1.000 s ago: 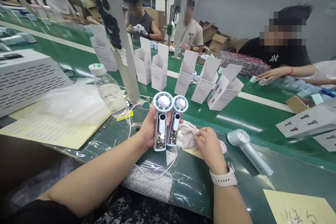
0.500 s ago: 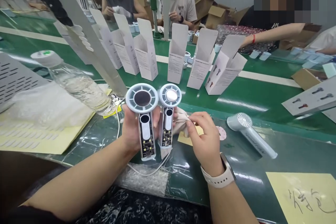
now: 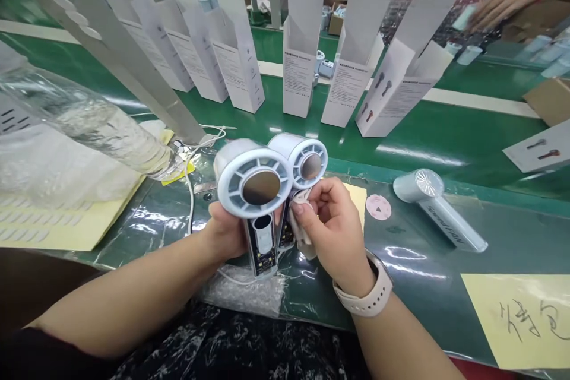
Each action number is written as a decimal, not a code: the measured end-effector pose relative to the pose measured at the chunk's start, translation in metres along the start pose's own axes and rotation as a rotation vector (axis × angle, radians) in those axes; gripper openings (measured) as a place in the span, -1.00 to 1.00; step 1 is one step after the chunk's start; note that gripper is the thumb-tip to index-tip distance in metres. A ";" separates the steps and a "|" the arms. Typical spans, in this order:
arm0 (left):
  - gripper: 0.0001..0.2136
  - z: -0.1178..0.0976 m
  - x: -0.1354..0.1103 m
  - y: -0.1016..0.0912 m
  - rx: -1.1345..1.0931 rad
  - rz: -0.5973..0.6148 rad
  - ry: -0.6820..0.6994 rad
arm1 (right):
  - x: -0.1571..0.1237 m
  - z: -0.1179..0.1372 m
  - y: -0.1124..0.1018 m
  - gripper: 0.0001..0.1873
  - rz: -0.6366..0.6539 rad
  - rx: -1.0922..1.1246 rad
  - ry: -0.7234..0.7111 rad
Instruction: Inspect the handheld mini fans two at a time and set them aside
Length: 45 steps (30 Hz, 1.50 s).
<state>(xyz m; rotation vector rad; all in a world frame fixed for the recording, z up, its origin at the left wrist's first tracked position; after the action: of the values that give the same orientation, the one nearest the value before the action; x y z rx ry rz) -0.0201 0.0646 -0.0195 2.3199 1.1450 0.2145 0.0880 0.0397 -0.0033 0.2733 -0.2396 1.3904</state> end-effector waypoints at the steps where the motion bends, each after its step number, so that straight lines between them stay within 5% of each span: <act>1: -0.32 -0.001 -0.001 -0.001 -0.001 -0.009 0.013 | 0.001 -0.002 0.000 -0.75 0.010 0.027 0.023; 45: -0.29 0.012 0.004 0.000 -0.096 -0.016 -0.135 | 0.000 -0.030 0.004 -0.65 0.057 0.123 0.231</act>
<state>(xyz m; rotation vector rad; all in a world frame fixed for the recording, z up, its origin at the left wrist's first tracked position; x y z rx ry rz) -0.0130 0.0628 -0.0298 2.2053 1.0625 0.1031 0.0839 0.0504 -0.0319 0.2060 0.0288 1.4822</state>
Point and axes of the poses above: each hand's wrist, its own x-axis towards the middle knuckle, its own y-axis out of the palm, z = x × y, the point moved 10 cm from there along x, towards the middle knuckle, and after that the axes turned 10 degrees about -y, right-handed, at the moved point
